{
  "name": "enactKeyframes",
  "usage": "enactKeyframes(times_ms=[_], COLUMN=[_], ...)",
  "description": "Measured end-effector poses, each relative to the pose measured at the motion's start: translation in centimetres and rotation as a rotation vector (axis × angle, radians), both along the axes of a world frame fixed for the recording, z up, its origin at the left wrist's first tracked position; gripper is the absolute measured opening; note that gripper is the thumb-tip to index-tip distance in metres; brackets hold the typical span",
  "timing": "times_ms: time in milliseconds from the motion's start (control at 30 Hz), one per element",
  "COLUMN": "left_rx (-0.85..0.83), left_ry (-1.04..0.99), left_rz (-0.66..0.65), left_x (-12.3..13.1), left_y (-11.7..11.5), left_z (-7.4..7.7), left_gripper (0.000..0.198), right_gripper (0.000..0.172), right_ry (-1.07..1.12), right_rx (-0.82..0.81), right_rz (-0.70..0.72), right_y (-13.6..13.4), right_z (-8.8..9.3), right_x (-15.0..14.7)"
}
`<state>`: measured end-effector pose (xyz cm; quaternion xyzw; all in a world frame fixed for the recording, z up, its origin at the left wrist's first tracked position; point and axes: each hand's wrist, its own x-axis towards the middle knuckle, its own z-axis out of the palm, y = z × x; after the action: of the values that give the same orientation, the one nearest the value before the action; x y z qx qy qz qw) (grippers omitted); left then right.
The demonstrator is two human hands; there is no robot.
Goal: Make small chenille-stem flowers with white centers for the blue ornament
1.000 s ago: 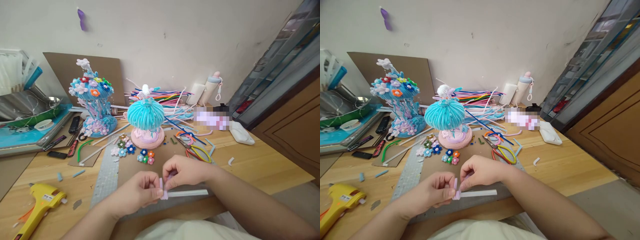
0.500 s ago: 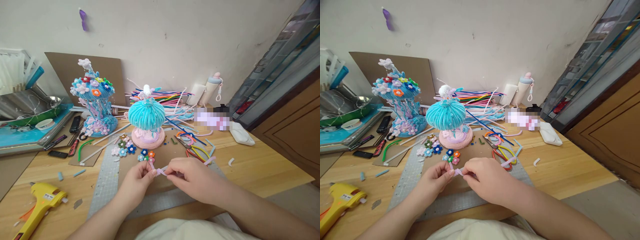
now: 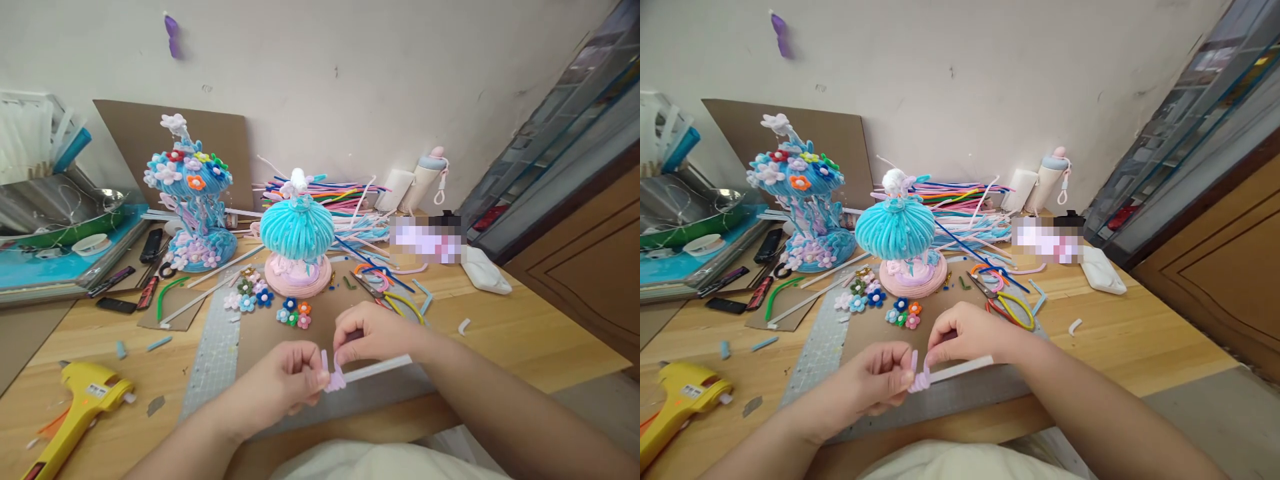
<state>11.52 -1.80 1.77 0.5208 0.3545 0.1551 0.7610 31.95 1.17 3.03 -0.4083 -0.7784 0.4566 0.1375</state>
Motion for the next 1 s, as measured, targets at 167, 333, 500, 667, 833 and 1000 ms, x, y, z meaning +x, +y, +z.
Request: enactKeyframes(times_ms=[167, 333, 500, 667, 833, 1000], left_rx=[0.479, 0.451, 0.086, -0.089, -0.283, -0.447], left_ry=[0.336, 0.289, -0.009, -0.150, -0.323, -0.422], left_rz=[0.171, 0.436, 0.493, 0.465, 0.212, 0.005], left_x=[0.3, 0.6, 0.8, 0.5, -0.1, -0.3], left_y=[0.1, 0.4, 0.8, 0.5, -0.1, -0.2], left_z=[-1.0, -1.4, -1.7, -1.0, -0.3, -0.6], left_gripper=[0.026, 0.028, 0.039, 0.036, 0.028, 0.027], right_gripper=[0.014, 0.018, 0.017, 0.015, 0.016, 0.027], right_ry=[-0.240, -0.254, -0.135, 0.044, 0.318, 0.448], right_rx=[0.272, 0.418, 0.344, 0.272, 0.171, 0.064], right_rz=[0.009, -0.116, -0.206, -0.276, -0.202, -0.050], right_y=[-1.1, -2.9, -3.0, -2.7, -2.0, -1.4], right_z=[2.6, 3.3, 2.3, 0.9, -0.1, 0.2], right_x=[-0.7, -1.1, -0.7, -0.7, -0.8, -1.1])
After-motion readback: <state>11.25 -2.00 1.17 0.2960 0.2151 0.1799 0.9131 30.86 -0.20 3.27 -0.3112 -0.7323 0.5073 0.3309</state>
